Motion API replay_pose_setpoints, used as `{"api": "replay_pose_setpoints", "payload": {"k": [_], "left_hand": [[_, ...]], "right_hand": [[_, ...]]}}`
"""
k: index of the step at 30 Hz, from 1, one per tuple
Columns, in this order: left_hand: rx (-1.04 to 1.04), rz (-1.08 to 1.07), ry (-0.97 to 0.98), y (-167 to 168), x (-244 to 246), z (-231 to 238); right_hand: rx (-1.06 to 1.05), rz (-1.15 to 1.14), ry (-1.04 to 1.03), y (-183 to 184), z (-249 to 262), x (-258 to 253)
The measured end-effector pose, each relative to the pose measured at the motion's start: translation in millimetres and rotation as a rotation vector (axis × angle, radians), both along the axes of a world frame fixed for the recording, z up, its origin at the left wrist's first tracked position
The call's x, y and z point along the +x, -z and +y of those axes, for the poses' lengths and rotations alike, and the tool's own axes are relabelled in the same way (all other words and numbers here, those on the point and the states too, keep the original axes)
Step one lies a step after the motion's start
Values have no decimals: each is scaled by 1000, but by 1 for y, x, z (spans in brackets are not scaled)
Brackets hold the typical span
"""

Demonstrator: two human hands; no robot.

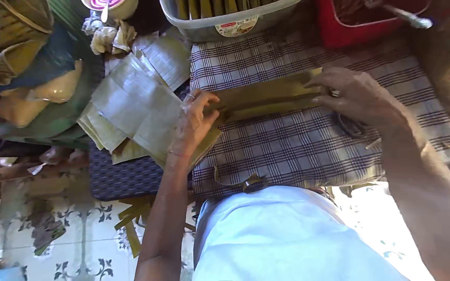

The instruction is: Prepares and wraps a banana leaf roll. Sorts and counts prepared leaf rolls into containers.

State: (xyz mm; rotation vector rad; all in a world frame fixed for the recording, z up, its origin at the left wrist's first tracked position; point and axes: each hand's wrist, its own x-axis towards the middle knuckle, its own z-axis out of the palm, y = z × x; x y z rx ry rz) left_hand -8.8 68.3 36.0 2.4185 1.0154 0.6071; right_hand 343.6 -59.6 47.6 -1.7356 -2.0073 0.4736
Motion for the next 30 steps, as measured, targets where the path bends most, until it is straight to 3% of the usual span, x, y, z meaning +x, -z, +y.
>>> {"api": "replay_pose_setpoints", "payload": {"k": [5,15,22,26,30], "left_hand": [[-101,113,47,12,-7,14],[-137,-47,30,-4,-22,-9],[-57,52,153,7,-39,-24],[-11,94,138,21,-49,-28],[33,15,156,26,-45,-26]], "right_hand": [[-112,-40,39,9,0,-3],[154,76,83,-7,-22,-4],[2,-43,-19,12,-51,1],[121,-68,95,-25,-66,5],[357,-210,445,-85,-114,41]]}}
